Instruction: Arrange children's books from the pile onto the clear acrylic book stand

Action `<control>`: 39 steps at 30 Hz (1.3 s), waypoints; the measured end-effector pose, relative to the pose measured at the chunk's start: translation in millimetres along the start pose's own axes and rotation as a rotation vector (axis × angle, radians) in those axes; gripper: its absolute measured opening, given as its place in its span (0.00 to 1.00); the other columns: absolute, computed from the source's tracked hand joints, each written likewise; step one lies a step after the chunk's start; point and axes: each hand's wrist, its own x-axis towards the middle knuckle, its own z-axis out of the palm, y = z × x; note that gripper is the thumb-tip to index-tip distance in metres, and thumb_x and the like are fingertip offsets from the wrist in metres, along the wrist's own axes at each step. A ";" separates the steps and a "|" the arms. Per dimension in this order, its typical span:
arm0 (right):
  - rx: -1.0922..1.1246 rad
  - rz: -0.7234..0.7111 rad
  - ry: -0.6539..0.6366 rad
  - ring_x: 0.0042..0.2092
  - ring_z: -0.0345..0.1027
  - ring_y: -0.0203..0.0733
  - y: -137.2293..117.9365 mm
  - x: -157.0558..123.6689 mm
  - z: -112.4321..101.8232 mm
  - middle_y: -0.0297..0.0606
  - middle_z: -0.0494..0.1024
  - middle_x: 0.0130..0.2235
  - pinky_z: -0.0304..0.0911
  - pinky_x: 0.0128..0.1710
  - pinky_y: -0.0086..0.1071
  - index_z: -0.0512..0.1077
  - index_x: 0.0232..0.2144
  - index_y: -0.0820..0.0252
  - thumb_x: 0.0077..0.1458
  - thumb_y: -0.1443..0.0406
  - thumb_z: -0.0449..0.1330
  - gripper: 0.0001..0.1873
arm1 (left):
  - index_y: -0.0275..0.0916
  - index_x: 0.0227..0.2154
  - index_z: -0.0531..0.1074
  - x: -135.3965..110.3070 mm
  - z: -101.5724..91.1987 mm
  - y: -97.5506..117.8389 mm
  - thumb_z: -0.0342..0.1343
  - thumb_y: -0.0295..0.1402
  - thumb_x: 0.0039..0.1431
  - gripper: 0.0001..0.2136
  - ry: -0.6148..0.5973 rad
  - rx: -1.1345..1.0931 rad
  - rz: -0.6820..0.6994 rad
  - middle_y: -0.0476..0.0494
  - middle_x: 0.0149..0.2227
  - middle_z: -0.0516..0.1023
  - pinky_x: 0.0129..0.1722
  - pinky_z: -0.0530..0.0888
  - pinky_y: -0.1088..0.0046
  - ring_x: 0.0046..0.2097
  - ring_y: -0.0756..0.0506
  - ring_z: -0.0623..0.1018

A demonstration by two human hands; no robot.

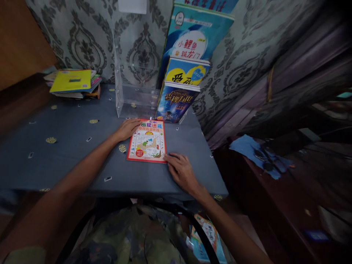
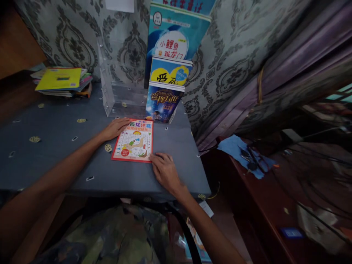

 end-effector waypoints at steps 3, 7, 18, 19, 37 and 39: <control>-0.011 -0.008 0.007 0.53 0.71 0.50 -12.5 0.1 -0.8 0.46 0.80 0.52 0.69 0.52 0.47 0.74 0.52 0.57 0.65 0.69 0.52 0.17 | 0.37 0.56 0.72 -0.8 -1.2 2.8 0.43 0.37 0.70 0.20 0.034 0.024 -0.001 0.36 0.62 0.71 0.64 0.64 0.57 0.63 0.41 0.70; 0.006 -0.041 0.010 0.52 0.72 0.50 -49.1 -1.9 5.0 0.48 0.78 0.53 0.69 0.53 0.46 0.74 0.50 0.59 0.64 0.67 0.54 0.15 | 0.39 0.53 0.75 -2.1 -8.2 10.8 0.44 0.33 0.68 0.18 0.030 0.007 0.034 0.39 0.58 0.76 0.62 0.66 0.58 0.59 0.42 0.74; 0.182 -0.450 -0.307 0.63 0.63 0.44 -115.6 70.7 52.7 0.48 0.74 0.59 0.55 0.65 0.41 0.72 0.52 0.63 0.64 0.65 0.57 0.16 | 0.37 0.45 0.75 2.8 -46.4 83.7 0.45 0.45 0.69 0.19 -0.254 0.168 0.087 0.37 0.46 0.80 0.48 0.72 0.65 0.47 0.40 0.78; 0.194 -0.465 -0.323 0.63 0.63 0.44 -113.8 75.8 52.3 0.47 0.74 0.59 0.56 0.64 0.40 0.72 0.53 0.63 0.65 0.65 0.56 0.16 | 0.36 0.46 0.75 -0.2 -45.8 91.2 0.46 0.46 0.68 0.20 -0.260 0.201 0.113 0.36 0.48 0.79 0.50 0.71 0.64 0.48 0.40 0.77; 0.763 0.435 0.326 0.34 0.76 0.43 37.1 92.1 32.6 0.37 0.82 0.29 0.69 0.40 0.36 0.77 0.36 0.59 0.63 0.50 0.54 0.20 | 0.34 0.48 0.73 -28.7 -21.7 123.9 0.50 0.40 0.69 0.15 -0.185 0.359 0.211 0.34 0.52 0.78 0.59 0.71 0.61 0.58 0.39 0.75; 0.741 0.397 0.293 0.36 0.76 0.43 34.5 90.4 34.3 0.38 0.83 0.32 0.68 0.42 0.36 0.77 0.38 0.59 0.64 0.51 0.54 0.20 | 0.33 0.48 0.74 -29.3 -20.5 122.3 0.49 0.39 0.69 0.15 -0.170 0.348 0.214 0.33 0.53 0.78 0.59 0.71 0.60 0.58 0.39 0.75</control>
